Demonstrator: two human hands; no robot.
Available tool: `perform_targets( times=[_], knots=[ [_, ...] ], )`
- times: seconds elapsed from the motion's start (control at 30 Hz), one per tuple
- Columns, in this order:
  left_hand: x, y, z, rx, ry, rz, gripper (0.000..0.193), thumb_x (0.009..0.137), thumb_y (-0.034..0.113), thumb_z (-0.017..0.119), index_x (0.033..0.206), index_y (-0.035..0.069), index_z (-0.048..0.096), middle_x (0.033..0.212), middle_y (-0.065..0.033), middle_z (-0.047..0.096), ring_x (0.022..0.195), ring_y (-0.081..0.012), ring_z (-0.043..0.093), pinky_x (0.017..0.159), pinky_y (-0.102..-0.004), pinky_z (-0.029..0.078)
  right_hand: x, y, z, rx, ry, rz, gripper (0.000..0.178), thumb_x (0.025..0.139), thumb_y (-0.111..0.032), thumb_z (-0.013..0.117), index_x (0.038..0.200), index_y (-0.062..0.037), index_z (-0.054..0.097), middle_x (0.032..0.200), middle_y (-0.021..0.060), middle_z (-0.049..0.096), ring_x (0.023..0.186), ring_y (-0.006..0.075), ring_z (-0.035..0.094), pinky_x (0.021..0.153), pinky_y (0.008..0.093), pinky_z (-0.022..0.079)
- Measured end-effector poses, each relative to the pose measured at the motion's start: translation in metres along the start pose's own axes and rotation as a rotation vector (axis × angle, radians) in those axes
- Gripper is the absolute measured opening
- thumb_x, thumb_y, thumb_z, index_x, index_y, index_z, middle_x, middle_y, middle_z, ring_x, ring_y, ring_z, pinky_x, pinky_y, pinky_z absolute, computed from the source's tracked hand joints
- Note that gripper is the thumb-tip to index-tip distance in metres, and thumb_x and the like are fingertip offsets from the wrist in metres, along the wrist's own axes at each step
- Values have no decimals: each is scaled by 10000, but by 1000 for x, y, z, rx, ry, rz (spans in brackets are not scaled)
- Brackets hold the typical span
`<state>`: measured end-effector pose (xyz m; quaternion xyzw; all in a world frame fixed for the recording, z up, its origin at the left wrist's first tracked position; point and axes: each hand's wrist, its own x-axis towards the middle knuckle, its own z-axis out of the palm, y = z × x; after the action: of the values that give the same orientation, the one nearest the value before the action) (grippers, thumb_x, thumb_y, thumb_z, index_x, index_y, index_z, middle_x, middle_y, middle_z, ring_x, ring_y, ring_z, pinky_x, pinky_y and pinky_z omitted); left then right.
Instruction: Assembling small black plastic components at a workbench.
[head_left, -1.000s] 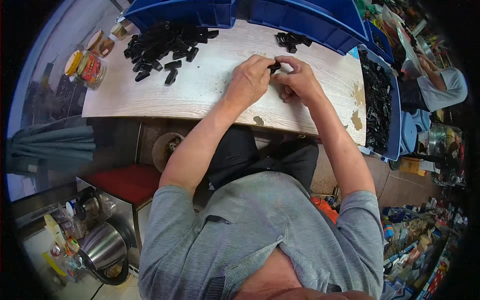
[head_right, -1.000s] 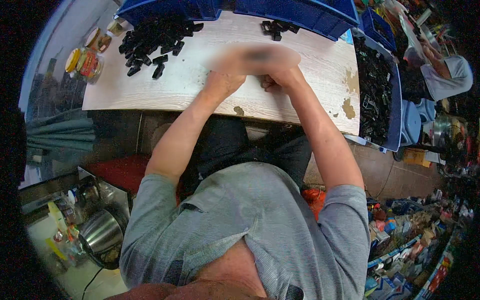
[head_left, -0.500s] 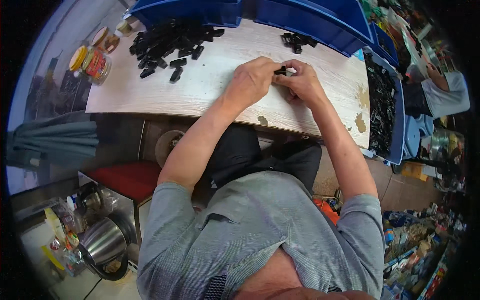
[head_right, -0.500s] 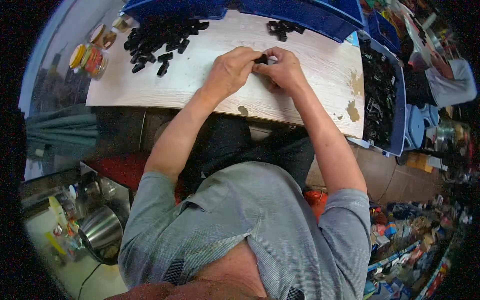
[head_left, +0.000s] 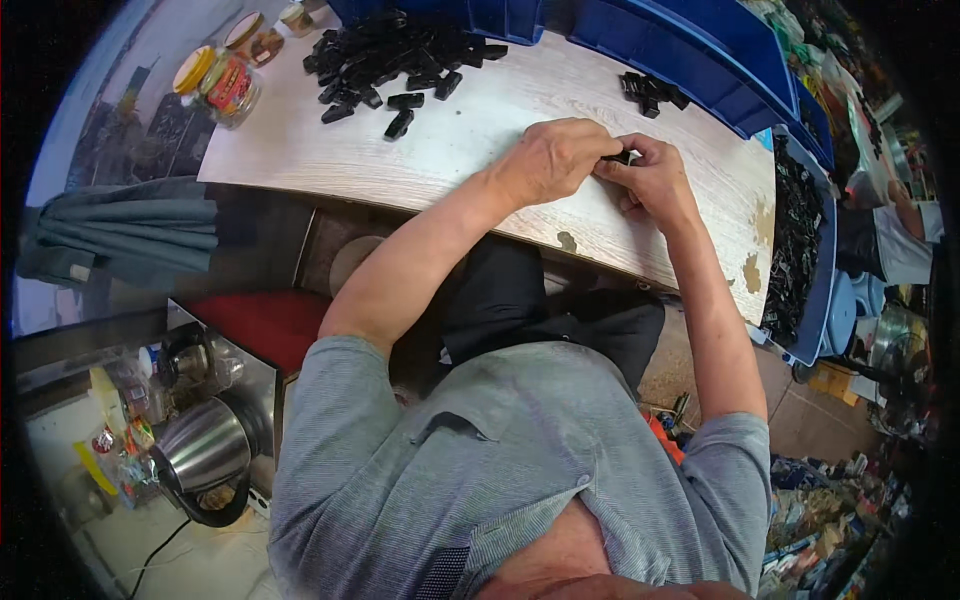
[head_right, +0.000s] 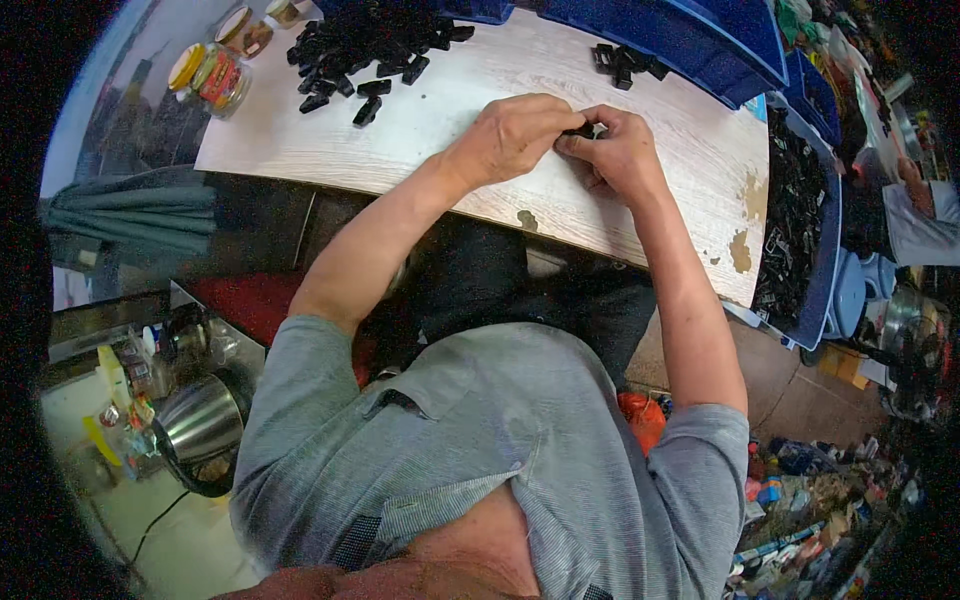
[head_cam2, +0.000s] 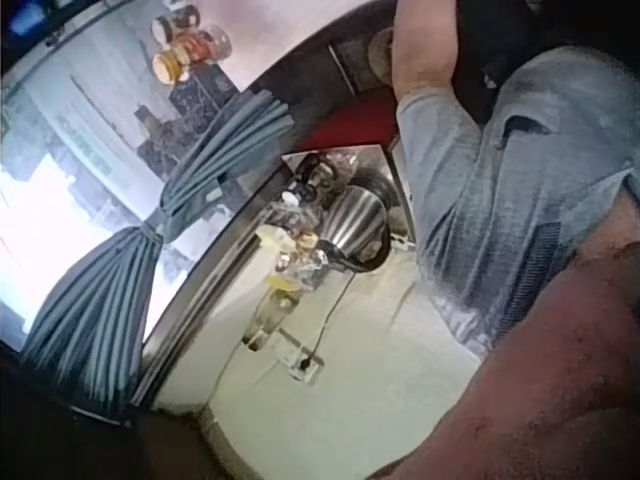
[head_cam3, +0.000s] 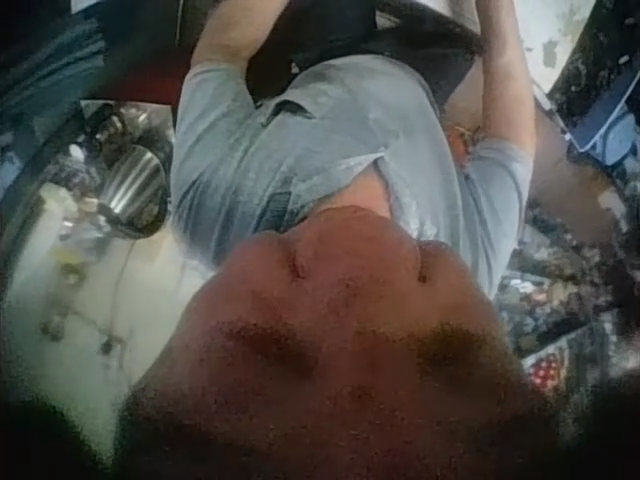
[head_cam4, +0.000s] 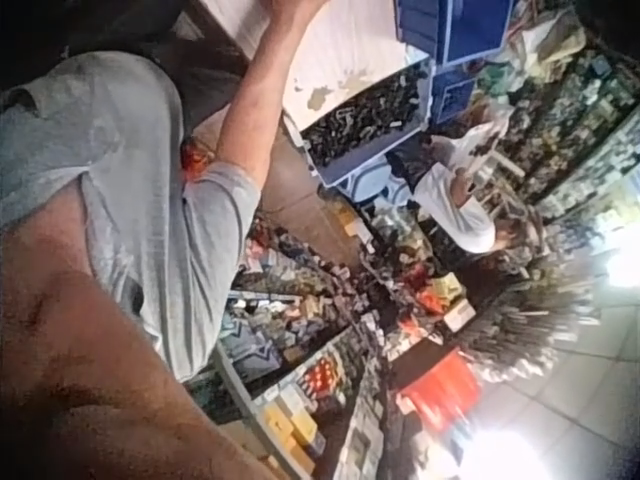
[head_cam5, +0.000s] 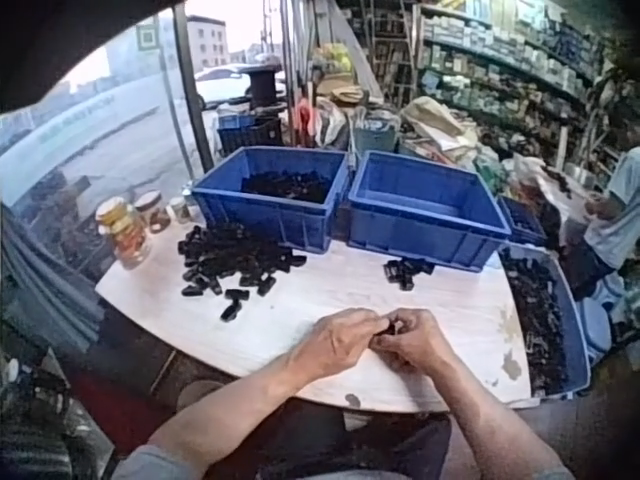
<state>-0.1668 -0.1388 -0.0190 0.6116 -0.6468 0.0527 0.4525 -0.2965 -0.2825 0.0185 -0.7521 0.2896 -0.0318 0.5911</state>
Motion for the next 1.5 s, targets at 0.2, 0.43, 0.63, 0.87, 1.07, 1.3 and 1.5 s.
perform_targets(
  times=[0.2, 0.43, 0.63, 0.87, 1.07, 1.3, 1.5],
  knots=[
    [-2, -2, -1, 23, -5, -17, 326, 845, -11, 662, 1165, 47, 690, 1069, -153, 700, 945, -327, 695, 795, -377, 585, -1, -4, 3, -92, 28, -33, 268, 833, -156, 824, 1031, -25, 700, 633, 4, 581, 455, 75, 497, 395, 256, 390],
    [0, 10, -1, 203, -66, -19, 371, 836, -11, 684, 1197, 75, 684, 1076, -118, 695, 934, -306, 695, 773, -370, 586, -1, -4, -1, -90, 24, 13, 323, 802, -147, 833, 1071, -14, 712, 606, 45, 603, 443, 122, 558, 392, 296, 413],
    [-3, 17, -1, 265, -40, -30, 344, 853, 1, 661, 1187, 78, 688, 1098, -99, 699, 945, -294, 693, 797, -364, 588, -2, -6, 0, -95, 1, -33, 324, 801, -137, 825, 1081, -17, 716, 592, 50, 600, 446, 121, 570, 396, 293, 426],
    [-8, 19, -2, 303, -79, -54, 297, 870, 53, 658, 1164, 45, 699, 1123, -109, 712, 1066, -287, 673, 912, -383, 562, 0, 2, -2, -29, -19, -25, 249, 837, -93, 783, 1052, -19, 682, 580, 5, 567, 411, 92, 489, 363, 262, 336],
    [-49, 10, -87, 679, 437, -353, 297, 803, 89, 710, 1095, 40, 683, 1064, -163, 693, 993, -355, 636, 895, -444, 501, -5, 3, -10, 144, 27, 54, 265, 820, -140, 803, 1022, -32, 668, 570, -11, 512, 445, 98, 510, 395, 273, 394],
    [-105, -17, -117, 927, 246, -518, 192, 863, 164, 693, 1046, 120, 736, 939, -68, 710, 905, -310, 635, 792, -438, 526, -4, 7, -46, 398, 247, 113, 262, 844, -193, 783, 1021, -60, 642, 597, 12, 529, 471, 158, 573, 462, 329, 561],
    [-71, 13, -87, 814, 43, -439, 250, 863, 152, 708, 1111, 140, 733, 809, -107, 693, 780, -311, 663, 697, -415, 544, 10, 34, -137, 503, 664, 67, 323, 862, -200, 763, 1109, -14, 669, 586, 55, 522, 544, 225, 637, 512, 393, 590]
  ],
)
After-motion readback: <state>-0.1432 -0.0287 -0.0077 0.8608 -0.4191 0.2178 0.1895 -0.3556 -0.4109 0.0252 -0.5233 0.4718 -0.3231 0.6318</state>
